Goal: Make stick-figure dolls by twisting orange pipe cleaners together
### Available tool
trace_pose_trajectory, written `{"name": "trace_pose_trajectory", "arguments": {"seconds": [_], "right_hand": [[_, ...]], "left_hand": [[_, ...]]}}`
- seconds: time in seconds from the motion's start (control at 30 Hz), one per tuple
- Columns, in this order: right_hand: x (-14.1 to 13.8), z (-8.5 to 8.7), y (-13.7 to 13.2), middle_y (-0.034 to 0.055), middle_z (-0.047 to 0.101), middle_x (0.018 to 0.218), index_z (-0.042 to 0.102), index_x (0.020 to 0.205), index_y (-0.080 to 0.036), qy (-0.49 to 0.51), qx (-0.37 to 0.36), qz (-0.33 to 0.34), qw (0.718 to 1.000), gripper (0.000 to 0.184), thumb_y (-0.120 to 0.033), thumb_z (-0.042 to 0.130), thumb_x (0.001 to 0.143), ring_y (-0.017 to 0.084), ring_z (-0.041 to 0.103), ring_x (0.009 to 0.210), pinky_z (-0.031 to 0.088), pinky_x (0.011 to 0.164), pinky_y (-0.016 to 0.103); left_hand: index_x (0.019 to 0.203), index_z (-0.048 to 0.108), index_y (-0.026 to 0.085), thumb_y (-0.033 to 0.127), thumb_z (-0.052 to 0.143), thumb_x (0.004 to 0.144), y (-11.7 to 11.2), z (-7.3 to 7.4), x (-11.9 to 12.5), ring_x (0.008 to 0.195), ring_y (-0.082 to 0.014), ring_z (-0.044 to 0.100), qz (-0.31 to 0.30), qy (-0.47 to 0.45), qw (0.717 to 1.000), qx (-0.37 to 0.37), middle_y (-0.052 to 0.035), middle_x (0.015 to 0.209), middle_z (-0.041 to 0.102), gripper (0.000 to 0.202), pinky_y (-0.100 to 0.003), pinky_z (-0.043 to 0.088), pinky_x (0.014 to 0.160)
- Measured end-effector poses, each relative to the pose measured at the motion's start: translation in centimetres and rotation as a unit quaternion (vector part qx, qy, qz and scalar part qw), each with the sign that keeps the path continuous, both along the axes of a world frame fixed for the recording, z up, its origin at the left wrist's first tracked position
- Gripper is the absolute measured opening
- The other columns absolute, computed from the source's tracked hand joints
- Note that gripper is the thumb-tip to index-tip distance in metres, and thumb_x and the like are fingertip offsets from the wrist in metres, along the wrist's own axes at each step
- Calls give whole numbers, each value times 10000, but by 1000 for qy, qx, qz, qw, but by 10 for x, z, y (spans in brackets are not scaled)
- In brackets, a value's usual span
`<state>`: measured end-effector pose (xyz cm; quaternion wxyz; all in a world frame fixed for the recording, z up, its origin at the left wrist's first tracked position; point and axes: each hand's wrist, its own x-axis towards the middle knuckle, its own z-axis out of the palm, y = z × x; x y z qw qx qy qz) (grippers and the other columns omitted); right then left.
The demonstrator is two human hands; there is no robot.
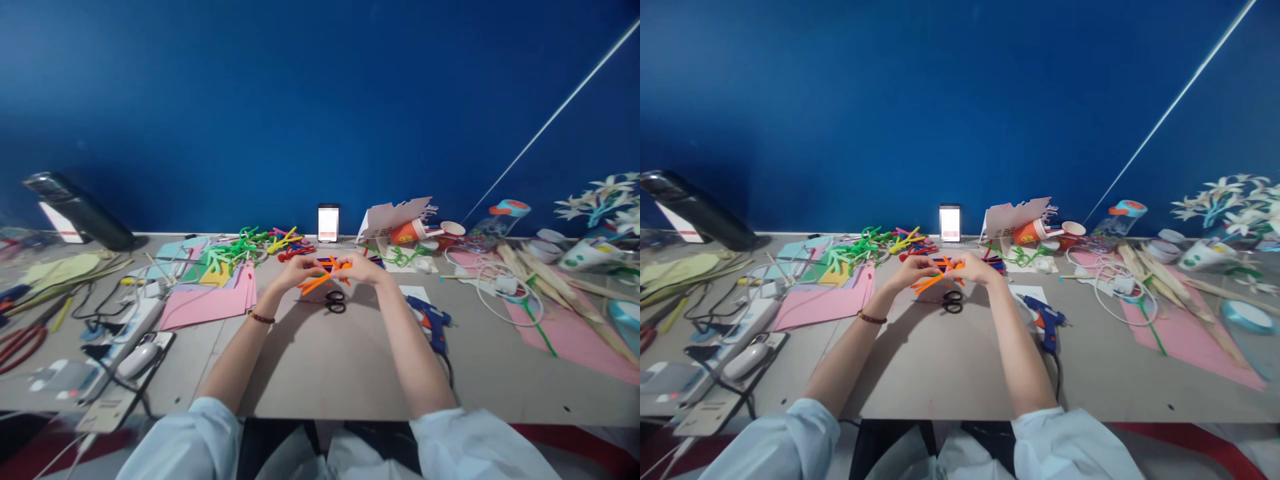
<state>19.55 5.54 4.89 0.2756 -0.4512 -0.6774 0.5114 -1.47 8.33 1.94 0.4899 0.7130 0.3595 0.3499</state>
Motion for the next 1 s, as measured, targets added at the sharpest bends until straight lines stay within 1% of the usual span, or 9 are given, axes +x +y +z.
{"name": "trace_pose_trajectory", "arguments": {"seconds": [0.13, 0.27, 0.33, 0.47, 0.57, 0.7, 0.83, 0.93, 1.0], "right_hand": [[-5, -4, -1, -63, 450, 419, 586, 580, -180, -109, 25, -34, 993, 225, -371, 697, 621, 86, 387, 418, 259, 443, 229], [-9, -12, 4, -57, 445, 399, 612, 608, -182, -136, 51, -92, 985, 190, -361, 655, 656, 100, 390, 410, 266, 451, 240], [-10, -15, 7, -43, 479, 427, 623, 612, -181, -144, 81, -125, 978, 206, -378, 646, 666, 113, 416, 440, 283, 473, 247], [-12, -18, 13, -1, 579, 564, 654, 648, -168, -139, 151, -208, 956, 214, -378, 630, 682, 145, 491, 568, 343, 550, 259], [-13, -20, 16, 14, 608, 622, 658, 653, -158, -95, 164, -249, 950, 253, -409, 639, 676, 164, 525, 643, 385, 618, 271], [-12, -21, 18, 18, 635, 661, 674, 712, -154, 62, 75, -259, 961, 330, -468, 705, 614, 165, 563, 659, 437, 651, 281], [-13, -17, 16, 8, 645, 656, 676, 696, -163, 196, -13, -244, 950, 329, -408, 795, 513, 151, 579, 654, 466, 643, 272], [-13, -13, 13, 1, 637, 635, 671, 690, -172, 241, -83, -213, 943, 284, -356, 801, 517, 137, 572, 619, 466, 604, 260], [-11, -11, 12, -6, 623, 609, 671, 703, -174, 239, -111, -180, 948, 258, -345, 786, 546, 126, 559, 589, 451, 583, 252]], "left_hand": [[651, 711, 160, 412, 691, 651, -2, 3, 0, 545, -131, 547, 31, 70, 996, 41, -41, 617, 662, 252, -226, 396, 497], [599, 689, 155, 398, 668, 667, -10, 8, 7, 475, -104, 454, 96, 137, 982, 87, -12, 515, 587, 253, -221, 277, 441], [591, 682, 155, 400, 658, 674, -14, 9, 13, 451, -96, 421, 125, 141, 978, 89, 2, 479, 551, 260, -227, 245, 435], [623, 686, 145, 395, 673, 656, -19, 8, 25, 463, -95, 431, 174, 33, 984, 16, -3, 514, 578, 252, -229, 284, 458], [593, 666, 141, 400, 694, 641, -22, 6, 31, 476, -86, 430, 188, -64, 978, -58, -16, 556, 604, 265, -227, 299, 462], [574, 656, 141, 425, 707, 633, -24, 2, 36, 498, -84, 445, 176, -108, 972, -112, -20, 565, 600, 294, -216, 286, 451], [691, 702, 137, 451, 731, 616, -22, -7, 40, 536, -98, 489, 154, -134, 967, -154, -39, 610, 625, 325, -215, 303, 461], [754, 717, 139, 445, 751, 599, -18, -15, 39, 570, -113, 525, 144, -146, 965, -164, -51, 653, 647, 345, -221, 312, 469], [776, 721, 151, 434, 755, 593, -14, -17, 34, 609, -129, 553, 145, -148, 966, -154, -54, 692, 663, 339, -226, 326, 478]]}}
